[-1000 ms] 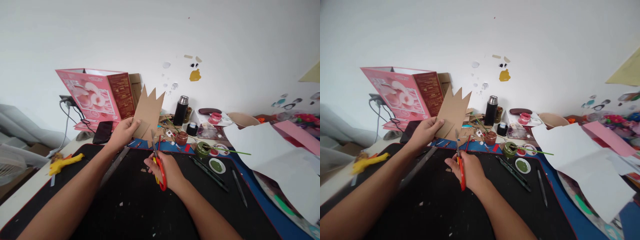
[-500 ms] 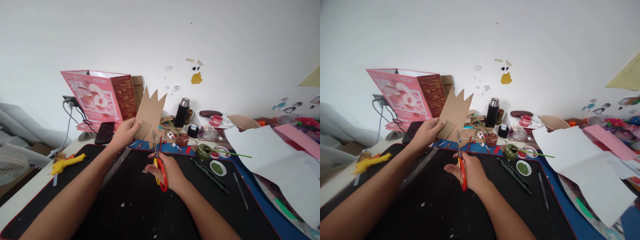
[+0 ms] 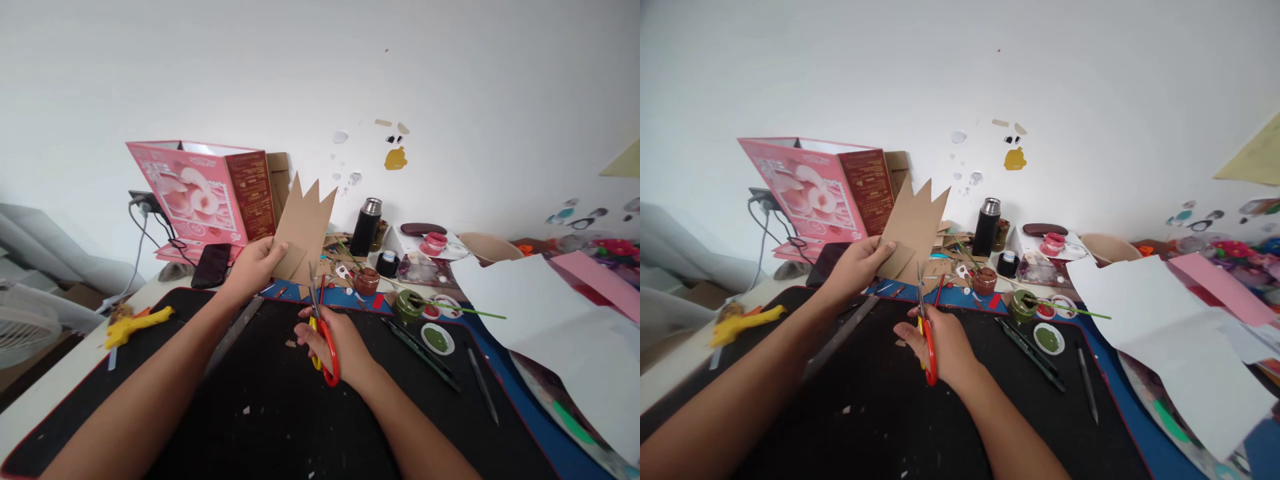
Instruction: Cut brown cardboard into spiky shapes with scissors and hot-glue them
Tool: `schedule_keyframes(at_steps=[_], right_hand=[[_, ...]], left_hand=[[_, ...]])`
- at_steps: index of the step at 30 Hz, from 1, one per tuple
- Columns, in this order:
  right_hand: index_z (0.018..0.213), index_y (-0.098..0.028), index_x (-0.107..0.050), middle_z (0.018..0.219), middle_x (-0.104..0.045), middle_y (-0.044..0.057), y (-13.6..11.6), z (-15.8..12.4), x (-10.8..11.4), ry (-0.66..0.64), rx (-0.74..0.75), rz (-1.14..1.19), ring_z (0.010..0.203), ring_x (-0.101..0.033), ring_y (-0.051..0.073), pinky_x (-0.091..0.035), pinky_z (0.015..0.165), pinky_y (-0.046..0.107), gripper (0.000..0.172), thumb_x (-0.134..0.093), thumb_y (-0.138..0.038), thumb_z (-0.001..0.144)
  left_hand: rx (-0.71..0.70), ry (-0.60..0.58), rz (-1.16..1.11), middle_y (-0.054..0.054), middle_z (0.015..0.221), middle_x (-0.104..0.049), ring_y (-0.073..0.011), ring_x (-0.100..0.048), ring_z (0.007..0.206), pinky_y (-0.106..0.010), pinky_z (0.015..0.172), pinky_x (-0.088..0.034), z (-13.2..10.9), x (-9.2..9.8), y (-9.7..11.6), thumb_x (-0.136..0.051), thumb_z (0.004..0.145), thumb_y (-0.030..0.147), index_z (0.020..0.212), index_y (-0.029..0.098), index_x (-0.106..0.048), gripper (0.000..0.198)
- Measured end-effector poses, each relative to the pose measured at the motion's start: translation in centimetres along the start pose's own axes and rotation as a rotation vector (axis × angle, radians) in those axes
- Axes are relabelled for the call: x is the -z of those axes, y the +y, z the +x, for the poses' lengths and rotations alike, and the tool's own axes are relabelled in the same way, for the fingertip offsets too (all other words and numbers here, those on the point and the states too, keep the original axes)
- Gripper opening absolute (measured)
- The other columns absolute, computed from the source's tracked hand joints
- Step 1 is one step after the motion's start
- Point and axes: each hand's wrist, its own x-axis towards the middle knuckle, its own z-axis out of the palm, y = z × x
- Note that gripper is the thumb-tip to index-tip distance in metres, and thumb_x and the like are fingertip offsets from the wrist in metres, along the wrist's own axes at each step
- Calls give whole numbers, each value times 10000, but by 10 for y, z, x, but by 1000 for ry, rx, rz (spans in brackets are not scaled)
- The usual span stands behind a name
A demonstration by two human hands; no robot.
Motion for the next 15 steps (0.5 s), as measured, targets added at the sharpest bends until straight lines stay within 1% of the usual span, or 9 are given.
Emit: schedule_keyframes(at_steps=[2,4,7,11,15], right_hand=[[1262,-220,-707,813,-794,53,4,0,-1,-14,5,43,610,-732,202,-548,606,286,599,-706,-752,988],[1260,-220,-704,832,-802,62,7,1,-2,-9,14,70,640,-752,209,-566,610,284,601,-706,-756,985],[1240,-217,-704,847,-810,71,8,2,-2,1,4,90,668,-769,214,-582,609,279,584,-725,-739,978],[1197,-206,-699,822,-797,58,2,2,-2,4,-20,127,553,-713,177,-554,521,255,558,-713,-719,979],[1165,-202,-689,761,-778,38,-3,0,-1,17,22,145,490,-669,159,-518,476,240,541,-670,-717,1000]], left_hand=[[-5,-20,-16,66,510,-478,-105,-382,404,-220,395,-291,-1,-1,1,-663,897,524,728,237,-549,351],[-17,-29,-14,69,490,-462,-106,-374,399,-218,396,-279,-2,-2,1,-668,900,510,716,242,-533,352],[-49,-15,9,59,505,-478,-108,-385,427,-212,414,-292,-2,-3,1,-685,897,484,708,235,-543,343],[-45,-15,1,57,494,-456,-124,-420,453,-211,434,-320,-2,-3,1,-688,902,475,696,236,-539,348],[-30,-18,-20,57,514,-476,-120,-410,444,-218,441,-339,-3,-4,1,-668,918,476,715,234,-553,337]])
